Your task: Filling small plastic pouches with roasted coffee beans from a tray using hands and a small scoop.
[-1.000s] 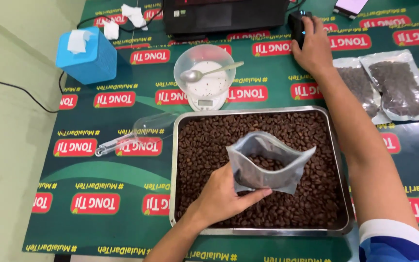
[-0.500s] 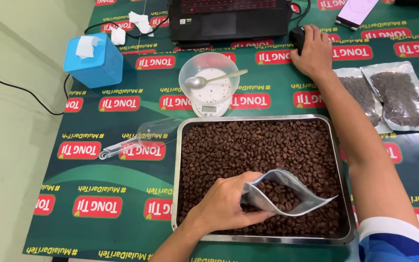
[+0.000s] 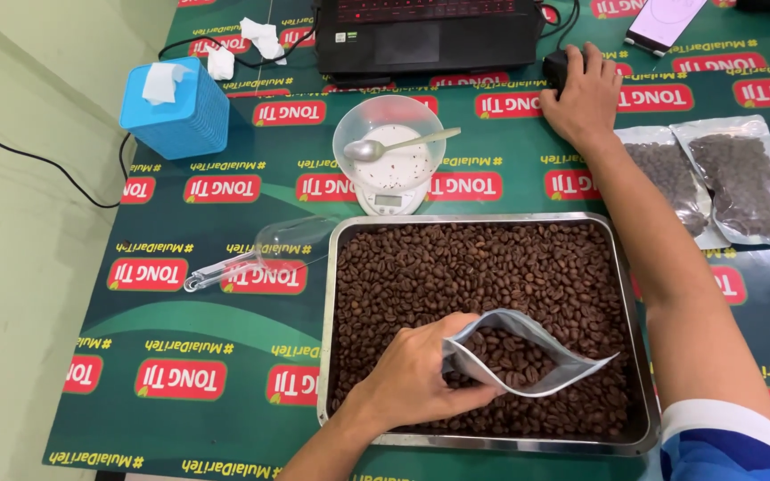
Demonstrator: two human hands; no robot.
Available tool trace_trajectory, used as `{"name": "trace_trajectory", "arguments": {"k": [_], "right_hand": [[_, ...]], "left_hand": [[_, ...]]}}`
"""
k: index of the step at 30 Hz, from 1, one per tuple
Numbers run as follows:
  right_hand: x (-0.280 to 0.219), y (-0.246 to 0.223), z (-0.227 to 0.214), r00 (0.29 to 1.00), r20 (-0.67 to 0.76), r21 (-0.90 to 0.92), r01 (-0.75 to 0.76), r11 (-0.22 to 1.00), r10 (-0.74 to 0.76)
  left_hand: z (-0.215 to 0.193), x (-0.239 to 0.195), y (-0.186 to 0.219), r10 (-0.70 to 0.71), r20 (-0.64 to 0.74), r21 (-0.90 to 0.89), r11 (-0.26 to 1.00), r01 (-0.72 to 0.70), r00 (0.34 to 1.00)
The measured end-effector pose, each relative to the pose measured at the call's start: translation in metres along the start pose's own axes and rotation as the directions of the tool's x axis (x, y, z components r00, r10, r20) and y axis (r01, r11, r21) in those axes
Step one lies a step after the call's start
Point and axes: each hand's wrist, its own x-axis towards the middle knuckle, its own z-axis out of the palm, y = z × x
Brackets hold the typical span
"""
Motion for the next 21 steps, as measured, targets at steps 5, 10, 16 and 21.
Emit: {"name": "trace_trajectory", "arguments": {"k": [5,10,16,21], "right_hand": [[0.000,-0.002,-0.001,0.998,-0.063,0.030,0.029,0.999,-0.027],[0.000,-0.005,-0.009,0.999,-0.033,0.104,0.033,0.994,-0.029],[-0.001,-0.006,-0.008,0.998,-0.034,0.113,0.057,0.992,-0.053],[-0.001,-0.009,-0.011,0.999,-0.014,0.131,0.035,0.991,-0.034]], "left_hand": [[0.000,0.000,-0.001,-0.009,-0.001,-0.002,1.000,0.009,1.000],[0.000,0.001,0.001,-0.032,0.008,-0.008,0.999,0.032,0.999],[-0.001,0.001,0.002,-0.026,0.012,-0.010,1.000,0.026,1.000],[-0.001,0.000,0.004,-0.034,0.018,-0.019,0.999,0.034,0.999]]}}
